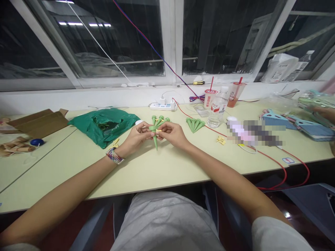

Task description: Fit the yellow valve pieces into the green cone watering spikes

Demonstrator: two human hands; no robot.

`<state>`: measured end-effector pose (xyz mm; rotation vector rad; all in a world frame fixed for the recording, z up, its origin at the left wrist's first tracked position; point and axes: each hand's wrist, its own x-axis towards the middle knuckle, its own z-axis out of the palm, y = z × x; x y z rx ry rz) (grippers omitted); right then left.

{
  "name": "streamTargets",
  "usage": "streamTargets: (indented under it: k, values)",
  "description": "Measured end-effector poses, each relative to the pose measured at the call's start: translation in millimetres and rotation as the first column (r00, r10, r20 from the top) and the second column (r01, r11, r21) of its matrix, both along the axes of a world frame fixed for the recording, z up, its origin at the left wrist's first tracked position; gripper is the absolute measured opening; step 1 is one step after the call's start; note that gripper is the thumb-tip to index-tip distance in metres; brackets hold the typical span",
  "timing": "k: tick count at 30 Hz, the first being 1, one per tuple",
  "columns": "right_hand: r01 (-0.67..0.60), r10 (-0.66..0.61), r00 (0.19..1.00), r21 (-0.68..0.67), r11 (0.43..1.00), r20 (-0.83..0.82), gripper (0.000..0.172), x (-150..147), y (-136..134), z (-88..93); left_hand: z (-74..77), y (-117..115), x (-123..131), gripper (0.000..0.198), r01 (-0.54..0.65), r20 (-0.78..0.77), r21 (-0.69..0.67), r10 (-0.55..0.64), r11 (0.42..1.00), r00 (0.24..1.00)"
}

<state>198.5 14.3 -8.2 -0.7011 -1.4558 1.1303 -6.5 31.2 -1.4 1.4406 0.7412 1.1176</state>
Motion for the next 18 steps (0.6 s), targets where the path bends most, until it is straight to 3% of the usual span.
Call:
streamTargets:
  k: [6, 13, 18]
  values:
    - [0.011, -0.011, 1.000, -0.024, 1.000, 0.009, 0.046, 4, 3, -2.8, -2.6, -1, 2, 0.047, -0.048, 0.027, -0.027, 0.048, 0.999, 0.998]
    - [0.014, -0.015, 1.000, -0.092, 0.996, -0.014, 0.051, 1, 7, -9.3, -8.9, 3, -2, 0.047, -0.058, -0.050, 0.052, 0.061, 0.997, 0.997]
    - [0.018, -0.019, 1.000, -0.056, 0.998, -0.014, 0.049, -1, 4, -8.6, -8.5, 4, -4, 0.047, -0.045, -0.036, 0.024, 0.046, 0.999, 0.998]
